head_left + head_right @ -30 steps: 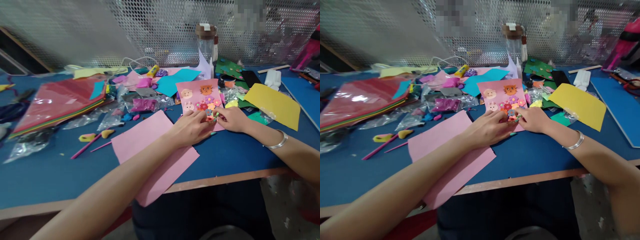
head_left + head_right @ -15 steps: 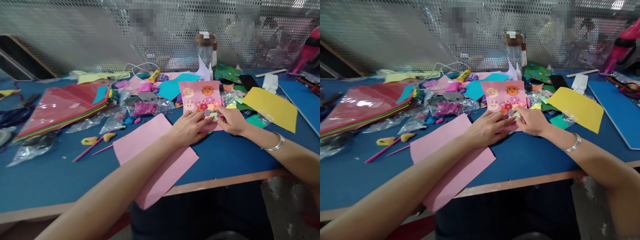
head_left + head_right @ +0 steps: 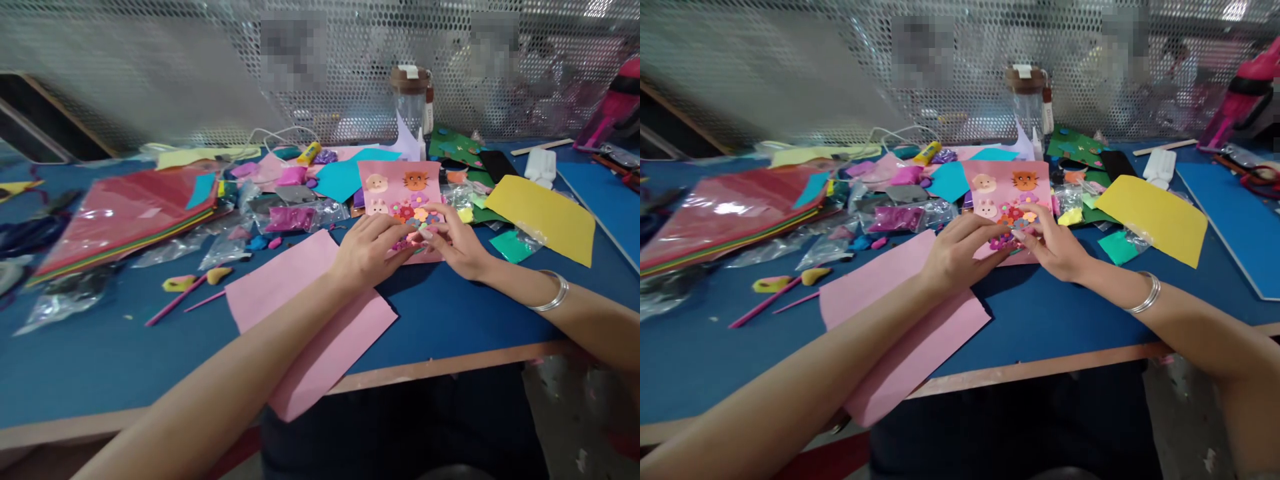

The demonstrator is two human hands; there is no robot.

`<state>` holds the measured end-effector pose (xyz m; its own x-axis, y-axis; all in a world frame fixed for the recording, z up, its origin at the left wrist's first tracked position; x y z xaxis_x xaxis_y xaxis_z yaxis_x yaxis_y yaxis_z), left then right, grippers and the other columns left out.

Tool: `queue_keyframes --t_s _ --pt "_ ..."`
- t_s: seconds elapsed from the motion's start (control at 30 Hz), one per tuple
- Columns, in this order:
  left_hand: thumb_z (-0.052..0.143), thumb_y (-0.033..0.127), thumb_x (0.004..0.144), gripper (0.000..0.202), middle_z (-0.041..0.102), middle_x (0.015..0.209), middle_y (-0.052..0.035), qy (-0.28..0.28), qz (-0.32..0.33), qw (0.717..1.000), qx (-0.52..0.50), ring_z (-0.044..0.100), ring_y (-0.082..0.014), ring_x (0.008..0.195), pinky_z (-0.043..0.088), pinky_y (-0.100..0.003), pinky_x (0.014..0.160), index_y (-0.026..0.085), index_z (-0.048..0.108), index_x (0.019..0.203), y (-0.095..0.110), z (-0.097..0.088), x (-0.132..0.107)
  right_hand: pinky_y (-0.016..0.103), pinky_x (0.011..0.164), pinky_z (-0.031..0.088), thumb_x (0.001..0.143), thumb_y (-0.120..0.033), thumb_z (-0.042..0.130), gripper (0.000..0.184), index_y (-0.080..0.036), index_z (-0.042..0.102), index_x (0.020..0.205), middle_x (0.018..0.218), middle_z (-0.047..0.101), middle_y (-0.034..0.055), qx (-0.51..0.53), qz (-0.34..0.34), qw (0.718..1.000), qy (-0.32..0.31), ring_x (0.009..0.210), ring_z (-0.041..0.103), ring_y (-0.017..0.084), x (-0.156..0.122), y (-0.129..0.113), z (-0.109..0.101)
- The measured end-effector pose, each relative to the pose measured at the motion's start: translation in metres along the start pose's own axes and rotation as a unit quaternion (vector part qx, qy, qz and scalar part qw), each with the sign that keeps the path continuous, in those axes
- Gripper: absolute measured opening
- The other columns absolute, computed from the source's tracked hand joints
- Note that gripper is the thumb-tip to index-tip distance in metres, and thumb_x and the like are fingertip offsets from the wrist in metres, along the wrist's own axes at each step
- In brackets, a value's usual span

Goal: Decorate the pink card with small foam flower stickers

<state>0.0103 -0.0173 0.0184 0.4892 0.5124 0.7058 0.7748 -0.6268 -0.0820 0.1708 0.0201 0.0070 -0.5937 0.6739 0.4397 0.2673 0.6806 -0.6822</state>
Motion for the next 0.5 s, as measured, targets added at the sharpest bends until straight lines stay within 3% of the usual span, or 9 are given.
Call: queue_keyframes --t_s 0.17,0.33,0.5 --pt "0.044 0.028 0.085 0.018 0.062 0.077 -0.0059 0.008 0.033 0.999 -0.025 0.056 -0.014 0.071 0.045 -0.026 0.061 0.016 0.057 0.088 0.0029 0.0002 0.0002 0.031 0.067 0.045 0.087 -0.038 0.037 0.038 -0.017 0.032 0.119 0.082 0.06 0.0052 -0.006 -0.011 0.998 -0.061 0.076 0.06 0.017 -0.0017 -0.0051 0.0027" --pt "0.045 0.022 0.084 0.014 0.062 0.072 -0.0047 0.036 0.047 0.998 -0.022 0.055 -0.0131 0.064 0.043 -0.025 0.058 0.015 0.058 0.084 0.0037 -0.0004 -0.0009 0.029 0.069 0.044 0.086 -0.037 0.038 0.036 -0.017 0.038 0.116 0.102 0.056 0.0086 -0.087 -0.047 0.993 -0.062 0.082 0.058 0.016 -0.0009 -0.0068 0.003" --pt "0.042 0.02 0.084 0.016 0.06 0.068 -0.0045 0.02 0.056 0.998 -0.026 0.053 -0.0128 0.062 0.042 -0.024 0.056 0.015 0.057 0.08 0.0056 0.0005 -0.0015 0.027 0.068 0.043 0.087 -0.037 0.035 0.03 -0.015 0.054 0.091 0.085 0.061 0.0079 -0.134 -0.119 0.982 -0.05 0.078 0.055 0.016 0.0015 -0.0074 0.0028"
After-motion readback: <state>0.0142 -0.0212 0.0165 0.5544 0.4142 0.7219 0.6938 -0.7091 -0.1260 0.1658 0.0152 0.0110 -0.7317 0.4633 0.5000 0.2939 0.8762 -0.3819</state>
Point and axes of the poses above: each hand's wrist, its own x-axis towards the middle knuckle, its own z-axis out of the palm, y = z × x, the point moved 2 cm from there along x, towards the middle knuckle
